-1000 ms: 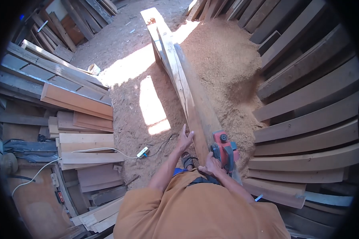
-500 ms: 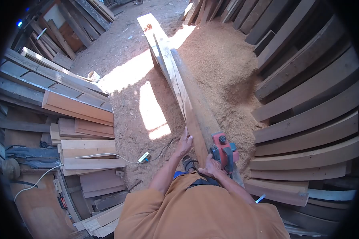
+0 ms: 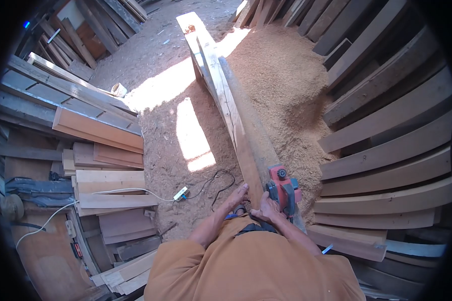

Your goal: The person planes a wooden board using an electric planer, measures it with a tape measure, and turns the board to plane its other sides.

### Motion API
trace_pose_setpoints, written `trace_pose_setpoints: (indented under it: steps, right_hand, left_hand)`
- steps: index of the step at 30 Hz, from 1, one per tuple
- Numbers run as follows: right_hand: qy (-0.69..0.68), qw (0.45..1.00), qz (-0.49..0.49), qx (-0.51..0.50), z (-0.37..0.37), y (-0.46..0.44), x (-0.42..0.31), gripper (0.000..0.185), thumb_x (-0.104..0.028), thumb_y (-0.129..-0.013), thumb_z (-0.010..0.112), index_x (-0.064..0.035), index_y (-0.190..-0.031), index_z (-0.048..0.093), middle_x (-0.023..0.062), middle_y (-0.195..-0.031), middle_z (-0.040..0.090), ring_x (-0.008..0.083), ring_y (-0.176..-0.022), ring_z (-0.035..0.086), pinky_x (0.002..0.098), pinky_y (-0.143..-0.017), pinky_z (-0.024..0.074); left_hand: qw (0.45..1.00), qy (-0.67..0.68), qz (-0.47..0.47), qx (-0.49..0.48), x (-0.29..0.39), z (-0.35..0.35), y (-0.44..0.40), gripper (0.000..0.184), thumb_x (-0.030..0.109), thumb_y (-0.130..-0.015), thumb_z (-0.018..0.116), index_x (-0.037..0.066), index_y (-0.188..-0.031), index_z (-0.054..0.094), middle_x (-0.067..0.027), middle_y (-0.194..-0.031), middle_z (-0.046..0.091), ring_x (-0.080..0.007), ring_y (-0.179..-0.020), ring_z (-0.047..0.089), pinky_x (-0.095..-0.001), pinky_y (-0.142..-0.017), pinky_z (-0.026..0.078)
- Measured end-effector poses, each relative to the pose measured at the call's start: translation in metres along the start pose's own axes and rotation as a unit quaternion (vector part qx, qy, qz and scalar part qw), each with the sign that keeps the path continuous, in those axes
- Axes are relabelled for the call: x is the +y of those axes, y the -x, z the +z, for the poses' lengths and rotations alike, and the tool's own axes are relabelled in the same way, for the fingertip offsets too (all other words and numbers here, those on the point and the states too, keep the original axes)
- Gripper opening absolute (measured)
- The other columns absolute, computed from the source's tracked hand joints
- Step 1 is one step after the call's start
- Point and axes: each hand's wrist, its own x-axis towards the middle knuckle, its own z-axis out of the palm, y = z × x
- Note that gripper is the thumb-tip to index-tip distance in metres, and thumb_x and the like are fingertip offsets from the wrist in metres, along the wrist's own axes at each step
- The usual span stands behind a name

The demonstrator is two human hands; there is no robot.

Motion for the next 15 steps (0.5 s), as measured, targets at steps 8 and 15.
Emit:
trace_pose_setpoints:
  steps: [8, 15]
  right_hand:
    - [-0.021, 0.998, -0.032, 0.041, 0.008, 0.002, 0.011, 0.091, -0.048, -0.078, 0.076, 0.0141, -0.129, 0.033, 0.0365, -0.116, 0.064, 0.0488, -0.111, 0.064, 0.0511, -0.096, 0.0518]
    - [-0.042, 0.999, -0.007, -0.011, -0.019, 0.016, 0.0, 0.089, -0.051, -0.081, 0.076, 0.0124, -0.13, 0.036, 0.0371, -0.116, 0.063, 0.0482, -0.113, 0.064, 0.0518, -0.097, 0.0512]
  left_hand:
    - [0.999, -0.029, 0.022, -0.019, 0.012, -0.005, 0.004, 0.068, 0.066, -0.103, 0.039, 0.012, -0.144, 0.048, -0.0006, -0.111, 0.056, -0.0124, -0.083, 0.052, -0.0268, -0.07, 0.045]
    - [0.999, -0.024, -0.006, -0.045, 0.019, 0.005, 0.02, 0.086, 0.067, -0.097, 0.053, 0.018, -0.159, 0.021, -0.0036, -0.124, 0.053, -0.0161, -0.095, 0.052, -0.0294, -0.074, 0.046]
